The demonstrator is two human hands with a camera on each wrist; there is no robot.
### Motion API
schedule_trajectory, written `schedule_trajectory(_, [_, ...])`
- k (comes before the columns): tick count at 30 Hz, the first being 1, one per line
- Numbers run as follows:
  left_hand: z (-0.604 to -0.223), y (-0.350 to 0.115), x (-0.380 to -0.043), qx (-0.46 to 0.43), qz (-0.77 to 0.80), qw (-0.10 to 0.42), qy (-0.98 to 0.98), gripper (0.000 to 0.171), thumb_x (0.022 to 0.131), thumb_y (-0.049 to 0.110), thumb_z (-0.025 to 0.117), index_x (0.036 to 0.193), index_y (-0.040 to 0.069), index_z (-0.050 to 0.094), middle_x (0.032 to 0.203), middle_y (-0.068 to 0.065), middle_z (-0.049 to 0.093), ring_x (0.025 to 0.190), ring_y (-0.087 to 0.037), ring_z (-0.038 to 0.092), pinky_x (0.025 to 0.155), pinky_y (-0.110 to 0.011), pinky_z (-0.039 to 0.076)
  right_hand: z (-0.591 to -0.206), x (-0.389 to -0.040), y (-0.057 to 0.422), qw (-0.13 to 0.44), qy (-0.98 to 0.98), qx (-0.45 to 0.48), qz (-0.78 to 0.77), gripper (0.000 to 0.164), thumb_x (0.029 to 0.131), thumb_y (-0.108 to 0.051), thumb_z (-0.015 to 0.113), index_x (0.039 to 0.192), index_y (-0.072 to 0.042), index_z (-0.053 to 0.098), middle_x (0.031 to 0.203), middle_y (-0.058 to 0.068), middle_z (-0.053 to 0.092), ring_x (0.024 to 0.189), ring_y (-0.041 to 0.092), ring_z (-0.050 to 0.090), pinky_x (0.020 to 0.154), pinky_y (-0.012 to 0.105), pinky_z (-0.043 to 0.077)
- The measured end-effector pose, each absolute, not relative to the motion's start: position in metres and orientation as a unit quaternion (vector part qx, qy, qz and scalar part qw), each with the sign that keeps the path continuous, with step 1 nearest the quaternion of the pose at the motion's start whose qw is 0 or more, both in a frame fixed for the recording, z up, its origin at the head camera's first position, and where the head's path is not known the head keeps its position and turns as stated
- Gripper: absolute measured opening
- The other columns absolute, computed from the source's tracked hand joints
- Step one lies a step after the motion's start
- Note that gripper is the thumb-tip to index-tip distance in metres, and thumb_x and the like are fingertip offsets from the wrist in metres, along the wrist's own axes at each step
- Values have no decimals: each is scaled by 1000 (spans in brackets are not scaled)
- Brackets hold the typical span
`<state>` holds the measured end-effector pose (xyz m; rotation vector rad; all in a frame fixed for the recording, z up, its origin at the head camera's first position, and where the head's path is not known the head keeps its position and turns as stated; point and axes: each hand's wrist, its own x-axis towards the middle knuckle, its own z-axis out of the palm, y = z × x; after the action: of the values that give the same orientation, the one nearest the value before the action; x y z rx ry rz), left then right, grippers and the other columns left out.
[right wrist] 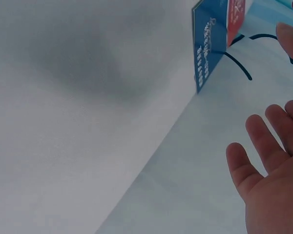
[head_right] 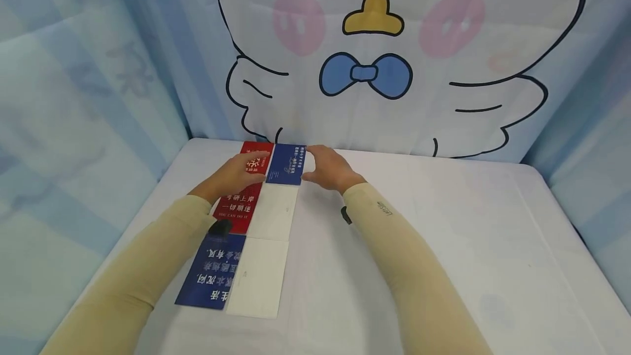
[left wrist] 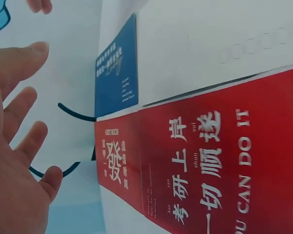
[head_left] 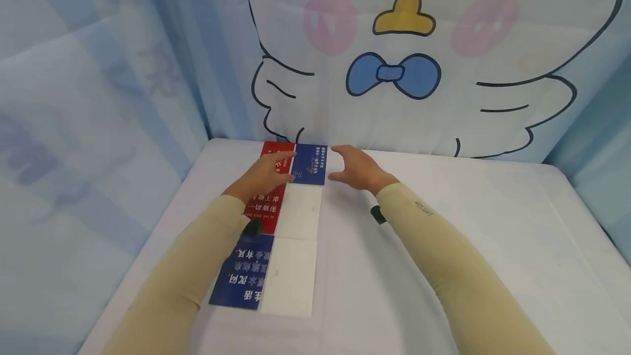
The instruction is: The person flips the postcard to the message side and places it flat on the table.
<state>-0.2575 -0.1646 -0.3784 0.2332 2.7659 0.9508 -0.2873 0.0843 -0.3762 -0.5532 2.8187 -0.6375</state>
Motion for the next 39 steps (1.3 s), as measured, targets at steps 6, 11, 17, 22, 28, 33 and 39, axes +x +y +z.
schedule_trajectory(6, [-386, -163, -276, 50, 350, 121, 928, 71, 91, 29, 75, 154, 29, 41, 158, -11, 35, 145, -35, 29, 105, -65, 37, -385, -298, 77, 126, 946, -168, -247, 84, 88, -33, 77, 157, -13, 33, 160, 10, 34, 146, 31, 31, 117, 50, 27])
schedule_trajectory(11, [-396, -160, -287, 43, 356, 128, 925, 75, 90, 32, 76, 155, 32, 38, 160, -10, 33, 146, -35, 26, 106, -66, 35, -400, -306, 74, 136, 943, -143, -269, 87, 85, -35, 80, 157, -17, 33, 159, 9, 35, 145, 31, 32, 115, 53, 28])
schedule_trajectory(17, [-408, -155, -289, 23, 343, 132, 930, 67, 90, 33, 76, 150, 30, 46, 158, -8, 36, 144, -34, 31, 108, -64, 33, -415, -312, 71, 148, 940, -128, -279, 88, 85, -37, 80, 157, -19, 34, 159, 9, 35, 145, 32, 32, 115, 54, 29])
schedule_trajectory(22, [-415, -152, -290, 31, 338, 118, 933, 58, 90, 33, 76, 144, 29, 54, 154, -7, 41, 141, -33, 36, 107, -64, 36, -418, -312, 65, 151, 937, -126, -288, 85, 86, -36, 80, 157, -19, 34, 160, 9, 34, 145, 31, 31, 115, 54, 28])
schedule_trajectory(28, [-429, -155, -289, 31, 324, 127, 937, 60, 90, 33, 76, 145, 28, 53, 149, -11, 47, 136, -35, 39, 106, -65, 34, -421, -312, 58, 161, 935, -140, -284, 80, 87, -32, 79, 155, -20, 38, 159, 9, 35, 146, 31, 31, 116, 53, 28])
schedule_trajectory(33, [-435, -153, -290, 28, 311, 118, 943, 58, 90, 31, 75, 144, 25, 55, 142, -11, 54, 129, -34, 44, 108, -61, 30, -431, -313, 57, 163, 939, -161, -258, 72, 90, -31, 76, 153, -18, 43, 158, 8, 38, 146, 29, 31, 118, 48, 25])
schedule_trajectory(39, [-437, -148, -293, 35, 292, 104, 950, 56, 91, 28, 75, 143, 20, 56, 148, -11, 50, 137, -34, 40, 112, -61, 20, -437, -314, 57, 156, 944, -179, -228, 73, 91, -33, 74, 153, -13, 42, 159, 12, 35, 147, 32, 29, 119, 46, 22])
